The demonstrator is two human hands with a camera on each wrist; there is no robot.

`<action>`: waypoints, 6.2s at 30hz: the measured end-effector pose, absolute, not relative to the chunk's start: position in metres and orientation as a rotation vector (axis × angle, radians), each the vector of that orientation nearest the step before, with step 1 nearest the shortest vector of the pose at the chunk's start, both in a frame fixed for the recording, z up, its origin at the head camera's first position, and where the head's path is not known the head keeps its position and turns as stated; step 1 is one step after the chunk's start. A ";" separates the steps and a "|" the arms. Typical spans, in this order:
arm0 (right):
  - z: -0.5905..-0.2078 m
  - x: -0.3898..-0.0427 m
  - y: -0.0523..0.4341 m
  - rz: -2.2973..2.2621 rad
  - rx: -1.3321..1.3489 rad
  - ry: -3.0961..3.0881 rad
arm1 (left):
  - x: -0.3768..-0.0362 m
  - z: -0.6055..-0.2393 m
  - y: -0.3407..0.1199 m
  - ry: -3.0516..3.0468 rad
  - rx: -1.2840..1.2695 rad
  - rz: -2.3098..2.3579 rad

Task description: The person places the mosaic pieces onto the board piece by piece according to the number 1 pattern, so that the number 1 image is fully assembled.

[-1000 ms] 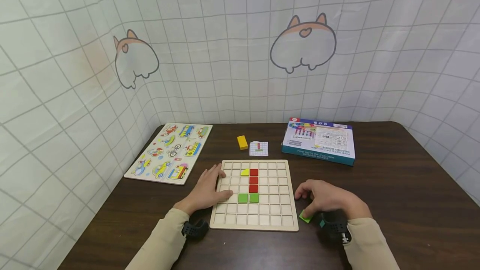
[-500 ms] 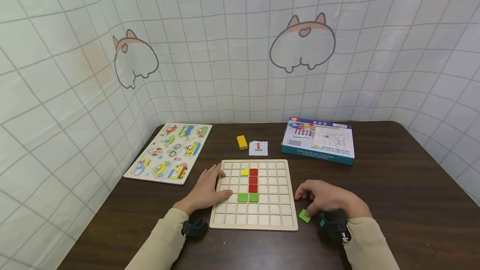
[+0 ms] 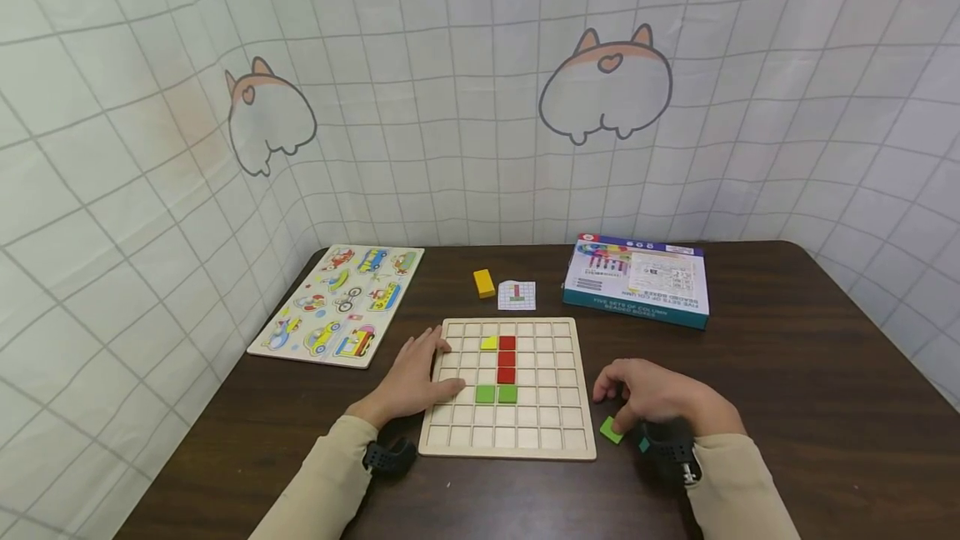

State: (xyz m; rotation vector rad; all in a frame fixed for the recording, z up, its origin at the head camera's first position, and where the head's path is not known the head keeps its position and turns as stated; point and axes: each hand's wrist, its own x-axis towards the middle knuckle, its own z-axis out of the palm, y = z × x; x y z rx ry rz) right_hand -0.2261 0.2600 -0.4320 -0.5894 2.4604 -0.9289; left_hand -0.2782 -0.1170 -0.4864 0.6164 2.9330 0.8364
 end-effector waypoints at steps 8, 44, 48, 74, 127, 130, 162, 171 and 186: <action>-0.435 -0.229 0.260 -0.969 -0.583 2.548 | -0.278 -0.487 -0.118 2.934 0.611 0.845; -0.447 -0.236 0.250 -0.801 -0.438 2.878 | -0.276 -0.483 -0.117 2.933 0.633 0.864; -0.447 -0.237 0.250 -0.807 -0.431 2.881 | -0.276 -0.483 -0.117 2.936 0.634 0.860; -0.448 -0.235 0.241 -0.839 -0.479 2.902 | -0.278 -0.484 -0.117 2.937 0.645 0.857; -0.451 -0.229 0.190 -0.901 -0.614 2.909 | -0.279 -0.486 -0.117 2.946 0.621 0.826; -0.453 -0.228 0.187 -0.886 -0.628 2.921 | -0.279 -0.486 -0.117 2.947 0.623 0.828; -0.461 -0.226 0.172 -0.865 -0.691 2.976 | -0.276 -0.481 -0.116 2.936 0.628 0.864; -0.461 -0.227 0.172 -0.887 -0.686 2.959 | -0.276 -0.481 -0.116 2.932 0.618 0.862; -0.463 -0.227 0.173 -0.902 -0.684 2.953 | -0.278 -0.483 -0.117 2.937 0.622 0.852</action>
